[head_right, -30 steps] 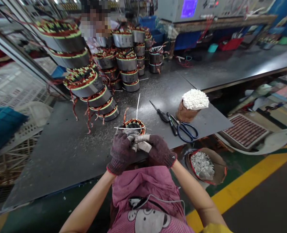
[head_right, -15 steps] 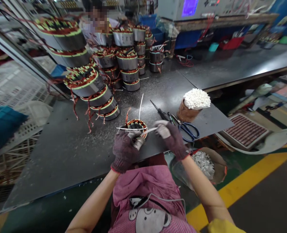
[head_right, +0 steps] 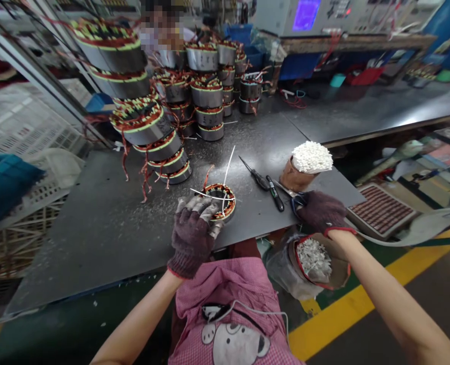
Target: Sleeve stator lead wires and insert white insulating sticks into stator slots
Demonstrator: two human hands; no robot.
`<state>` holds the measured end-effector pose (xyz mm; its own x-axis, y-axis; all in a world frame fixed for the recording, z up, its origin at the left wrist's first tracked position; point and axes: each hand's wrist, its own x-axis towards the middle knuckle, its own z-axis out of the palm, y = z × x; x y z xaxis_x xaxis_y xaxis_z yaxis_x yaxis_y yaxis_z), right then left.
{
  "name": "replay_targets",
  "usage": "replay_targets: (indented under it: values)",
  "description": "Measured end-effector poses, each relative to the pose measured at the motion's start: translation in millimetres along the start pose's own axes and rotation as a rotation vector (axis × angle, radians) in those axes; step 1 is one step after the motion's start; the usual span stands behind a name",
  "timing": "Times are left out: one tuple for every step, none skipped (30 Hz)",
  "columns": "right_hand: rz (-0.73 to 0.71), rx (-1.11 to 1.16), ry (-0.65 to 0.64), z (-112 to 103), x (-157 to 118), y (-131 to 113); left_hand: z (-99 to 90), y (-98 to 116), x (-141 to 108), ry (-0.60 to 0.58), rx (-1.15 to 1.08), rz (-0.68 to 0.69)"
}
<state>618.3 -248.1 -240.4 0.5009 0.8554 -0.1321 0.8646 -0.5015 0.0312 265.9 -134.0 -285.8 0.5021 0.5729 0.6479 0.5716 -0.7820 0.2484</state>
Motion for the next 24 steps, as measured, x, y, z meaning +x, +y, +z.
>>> replay_targets:
  values:
    - [0.047,0.001,-0.021,-4.9,-4.5,0.0,-2.2,-1.6,-1.5,-0.04,0.021,0.004]
    - [0.101,-0.001,-0.025,-9.1,-10.0,-0.9,-2.4,-2.3,-2.0,-0.081,0.033,0.002]
    - [0.146,-0.004,-0.003,-12.5,-16.0,-2.8,-0.8,-1.8,-1.5,-0.116,0.041,-0.003]
    - [0.169,-0.002,0.04,-14.9,-22.2,-5.5,2.2,-0.2,-0.2,-0.146,0.046,-0.014]
    - [0.172,0.005,0.074,-16.4,-28.0,-9.0,6.2,2.4,1.7,-0.166,0.05,-0.03]
    - [0.147,0.019,0.092,-16.9,-33.3,-13.0,10.6,5.5,3.8,-0.177,0.054,-0.045]
    - [0.084,0.036,0.097,-16.5,-37.9,-17.5,14.9,8.9,5.7,-0.182,0.059,-0.065]
    - [-0.006,0.053,0.091,-15.4,-41.7,-22.3,18.7,12.1,7.3,-0.185,0.062,-0.084]
    - [-0.118,0.062,0.081,-13.8,-44.9,-27.3,21.5,15.0,8.4,-0.187,0.065,-0.103]
    - [-0.224,0.054,0.079,-12.1,-47.5,-32.4,23.3,17.4,8.9,-0.188,0.065,-0.118]
    - [-0.307,0.03,0.083,-10.6,-49.4,-37.6,24.1,19.0,8.9,-0.188,0.063,-0.128]
    - [-0.352,-0.007,0.09,-9.5,-50.7,-43.0,24.3,20.0,8.5,-0.188,0.062,-0.134]
    - [-0.358,-0.051,0.099,-9.2,-51.5,-48.4,24.1,20.3,7.8,-0.185,0.059,-0.135]
    - [-0.343,-0.095,0.107,-9.6,-51.8,-53.9,23.8,20.3,7.0,-0.182,0.056,-0.13]
    - [-0.332,-0.133,0.113,-10.7,-51.7,-59.3,23.6,20.0,6.2,-0.175,0.054,-0.129]
    - [-0.335,-0.165,0.109,-12.2,-51.3,-64.5,23.6,19.6,5.4,-0.168,0.05,-0.128]
    - [-0.347,-0.19,0.094,-13.8,-50.7,-69.1,23.8,19.4,4.8,-0.159,0.046,-0.132]
    - [-0.363,-0.21,0.069,-15.5,-50.1,-72.7,24.1,19.2,4.2,-0.153,0.04,-0.137]
    - [-0.372,-0.227,0.037,-17.0,-49.6,-75.1,24.3,19.3,3.8,-0.152,0.035,-0.145]
    - [-0.359,-0.246,0.005,-18.6,-49.0,-76.2,24.4,19.6,3.6,-0.155,0.028,-0.153]
    - [-0.323,-0.268,-0.027,-20.4,-48.2,-76.2,24.4,20.0,3.5,-0.16,0.022,-0.159]
    - [-0.266,-0.295,-0.047,-22.7,-47.1,-75.6,24.3,20.5,3.7,-0.168,0.015,-0.161]
    - [-0.21,-0.322,-0.047,-26.0,-45.4,-75.0,24.0,21.0,4.0,-0.176,0.012,-0.16]
    - [-0.17,-0.349,-0.027,-30.1,-42.9,-75.0,23.6,21.5,4.5,-0.184,0.01,-0.155]
